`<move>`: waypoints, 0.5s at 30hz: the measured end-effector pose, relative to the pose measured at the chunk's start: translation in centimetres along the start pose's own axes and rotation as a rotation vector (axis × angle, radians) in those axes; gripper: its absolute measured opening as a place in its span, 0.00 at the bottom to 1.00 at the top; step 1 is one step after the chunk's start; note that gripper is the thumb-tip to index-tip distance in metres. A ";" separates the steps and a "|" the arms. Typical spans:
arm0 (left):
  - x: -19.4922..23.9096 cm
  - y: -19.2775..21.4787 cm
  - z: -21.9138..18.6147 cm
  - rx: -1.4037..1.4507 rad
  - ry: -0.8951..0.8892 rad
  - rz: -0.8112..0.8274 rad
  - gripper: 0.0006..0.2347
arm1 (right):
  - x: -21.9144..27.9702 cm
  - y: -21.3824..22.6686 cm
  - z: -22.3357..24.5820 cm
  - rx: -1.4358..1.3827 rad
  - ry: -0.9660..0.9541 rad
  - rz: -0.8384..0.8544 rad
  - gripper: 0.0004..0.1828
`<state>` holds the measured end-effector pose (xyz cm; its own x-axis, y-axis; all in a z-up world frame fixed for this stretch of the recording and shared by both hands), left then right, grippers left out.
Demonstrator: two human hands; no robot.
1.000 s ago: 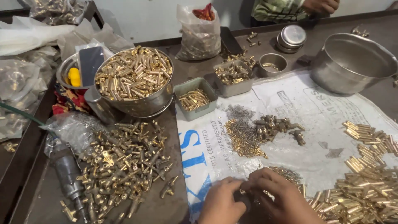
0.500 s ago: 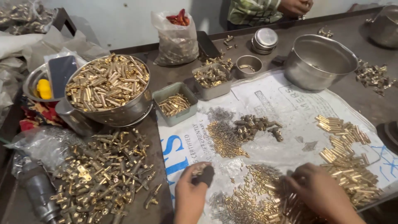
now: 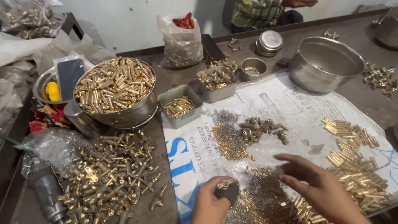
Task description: Assembling small brass metal components by inserting pins into fittings at a workbench.
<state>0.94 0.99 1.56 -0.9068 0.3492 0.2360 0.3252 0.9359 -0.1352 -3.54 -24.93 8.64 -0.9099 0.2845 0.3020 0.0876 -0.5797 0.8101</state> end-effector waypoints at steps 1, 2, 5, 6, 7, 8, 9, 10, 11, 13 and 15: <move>0.1 -0.1 0.4 -0.029 0.066 0.013 0.12 | 0.2 -1.2 0.8 -0.269 0.045 0.019 0.16; 0.2 -0.2 0.7 -0.058 0.132 0.026 0.14 | 0.5 -2.4 1.8 -0.540 0.092 0.035 0.15; 0.7 -0.8 0.1 -0.168 0.064 0.110 0.18 | 0.3 -4.5 3.5 -0.904 0.182 0.065 0.15; 1.0 -0.5 -0.9 -0.168 0.063 0.100 0.18 | 0.0 -5.0 3.7 -0.903 0.187 0.073 0.15; 1.5 -0.6 -1.9 -0.180 0.039 0.149 0.18 | 0.0 -5.5 3.6 -0.952 0.182 0.108 0.13; 2.0 -0.8 -2.9 -0.191 0.015 0.198 0.17 | -0.1 -6.1 3.6 -1.000 0.177 0.142 0.12; 1.9 -0.7 -2.6 -0.188 0.018 0.198 0.17 | -0.1 -6.2 3.5 -0.998 0.173 0.145 0.12; 1.8 -0.7 -2.3 -0.194 0.046 0.232 0.18 | -0.1 -6.4 3.3 -1.019 0.146 0.166 0.12; 1.7 -0.8 -1.9 -0.200 0.073 0.269 0.19 | 0.0 -6.6 3.1 -1.040 0.119 0.185 0.12; 0.1 -0.9 2.8 -0.127 0.094 0.329 0.20 | 0.5 -6.2 3.7 -0.958 0.146 0.167 0.12; -0.8 -1.0 5.1 -0.059 0.113 0.389 0.22 | 0.8 -6.0 3.9 -0.881 0.175 0.147 0.11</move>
<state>-0.01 -0.47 -3.45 -0.6791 0.6772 0.2833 0.6557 0.7331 -0.1807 -3.21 -18.23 5.94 -0.9690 0.0826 0.2329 -0.0679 -0.9952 0.0705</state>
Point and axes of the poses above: each hand's wrist, its own x-axis away from the middle knuckle, its own y-axis out of the back of the hand, z = x × y, the point moved 4 cm from there along -x, towards the middle knuckle, and after that the axes turned 8 degrees about y, right-handed, at the moved point
